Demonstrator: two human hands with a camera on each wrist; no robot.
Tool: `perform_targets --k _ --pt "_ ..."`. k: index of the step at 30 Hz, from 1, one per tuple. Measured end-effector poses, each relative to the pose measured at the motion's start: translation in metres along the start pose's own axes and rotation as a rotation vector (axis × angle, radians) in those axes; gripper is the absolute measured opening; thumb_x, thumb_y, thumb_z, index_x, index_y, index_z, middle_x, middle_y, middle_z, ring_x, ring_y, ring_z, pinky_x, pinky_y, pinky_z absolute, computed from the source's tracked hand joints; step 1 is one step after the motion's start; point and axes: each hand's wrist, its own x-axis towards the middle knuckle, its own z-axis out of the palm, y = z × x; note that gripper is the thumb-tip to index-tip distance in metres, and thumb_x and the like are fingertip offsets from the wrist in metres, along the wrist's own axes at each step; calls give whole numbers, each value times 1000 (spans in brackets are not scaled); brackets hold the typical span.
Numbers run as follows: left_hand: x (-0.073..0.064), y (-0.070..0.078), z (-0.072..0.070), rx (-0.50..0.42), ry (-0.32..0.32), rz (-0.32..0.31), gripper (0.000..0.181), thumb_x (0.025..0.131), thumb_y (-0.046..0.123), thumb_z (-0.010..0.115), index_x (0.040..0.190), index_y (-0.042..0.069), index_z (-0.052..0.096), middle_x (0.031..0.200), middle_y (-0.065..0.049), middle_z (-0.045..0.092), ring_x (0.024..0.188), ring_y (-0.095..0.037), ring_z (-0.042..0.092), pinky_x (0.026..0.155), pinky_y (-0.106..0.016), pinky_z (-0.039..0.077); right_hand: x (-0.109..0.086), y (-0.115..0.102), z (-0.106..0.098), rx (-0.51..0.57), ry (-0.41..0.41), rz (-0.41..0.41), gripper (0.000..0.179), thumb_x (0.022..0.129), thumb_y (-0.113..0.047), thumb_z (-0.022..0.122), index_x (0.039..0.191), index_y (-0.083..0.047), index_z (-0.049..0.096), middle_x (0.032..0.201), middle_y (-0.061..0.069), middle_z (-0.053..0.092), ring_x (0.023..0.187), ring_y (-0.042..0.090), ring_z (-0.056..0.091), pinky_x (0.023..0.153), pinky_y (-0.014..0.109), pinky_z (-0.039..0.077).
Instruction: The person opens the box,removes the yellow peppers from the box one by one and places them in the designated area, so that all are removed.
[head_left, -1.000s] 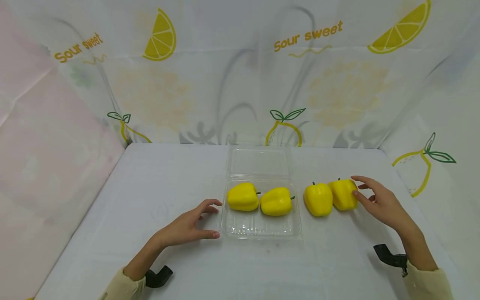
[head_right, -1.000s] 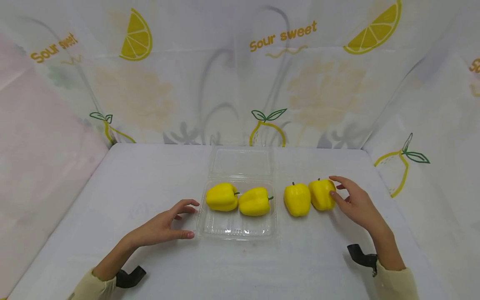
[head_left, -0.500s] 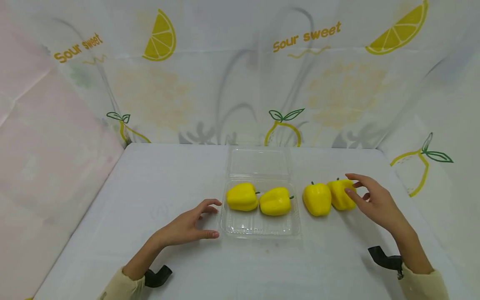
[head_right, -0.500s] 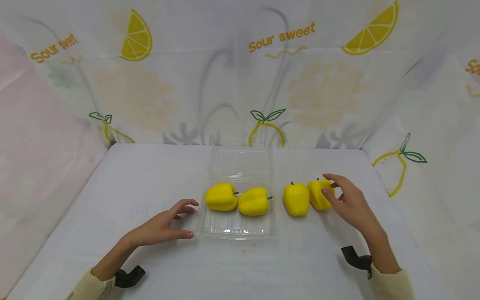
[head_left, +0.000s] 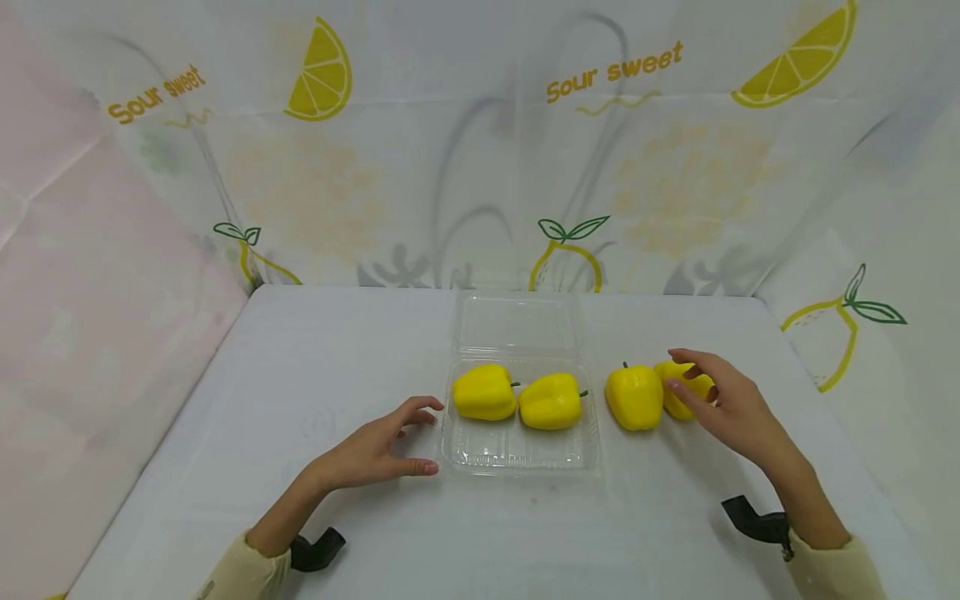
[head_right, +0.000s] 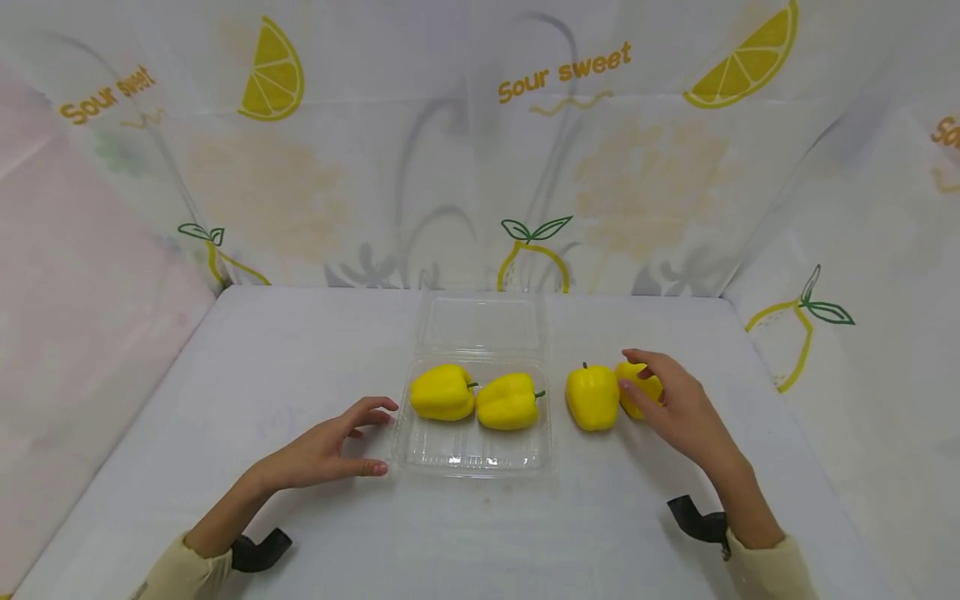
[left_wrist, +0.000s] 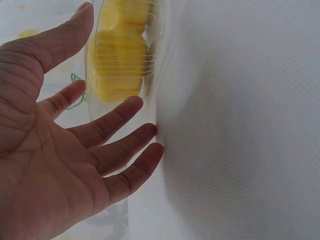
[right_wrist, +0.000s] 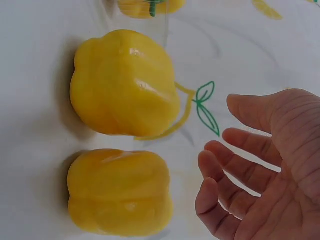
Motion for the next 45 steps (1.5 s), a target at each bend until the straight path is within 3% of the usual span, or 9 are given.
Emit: perform_targets --k 13,21,31,45 --pt "3 -1 -1 -12 -8 25 72 84 44 77 142 19 42 136 -4 56 130 -24 49 102 -53 40 6 -16 12 25 -28 -26 43 93 -15 70 133 -9 57 121 10 63 96 15 54 69 25 45" --pt "3 -2 -1 -7 0 41 71 84 46 77 140 18 44 137 -3 56 129 -23 49 101 -53 41 9 -23 23 42 -74 -14 42 94 -20 70 132 -8 57 121 8 63 98 19 55 70 33 48" --pt "3 -2 -1 2 4 39 72 83 48 77 140 16 46 134 -3 57 128 -24 50 100 -53 42 12 -31 30 61 -94 -32 44 92 -22 73 130 -9 58 121 8 64 96 16 54 64 26 47" --pt "2 0 0 24 6 56 70 82 48 77 137 16 48 136 -3 57 128 -24 49 100 -53 43 13 -42 41 44 -116 -50 48 90 -27 75 132 -11 58 120 5 64 98 15 54 74 33 49"
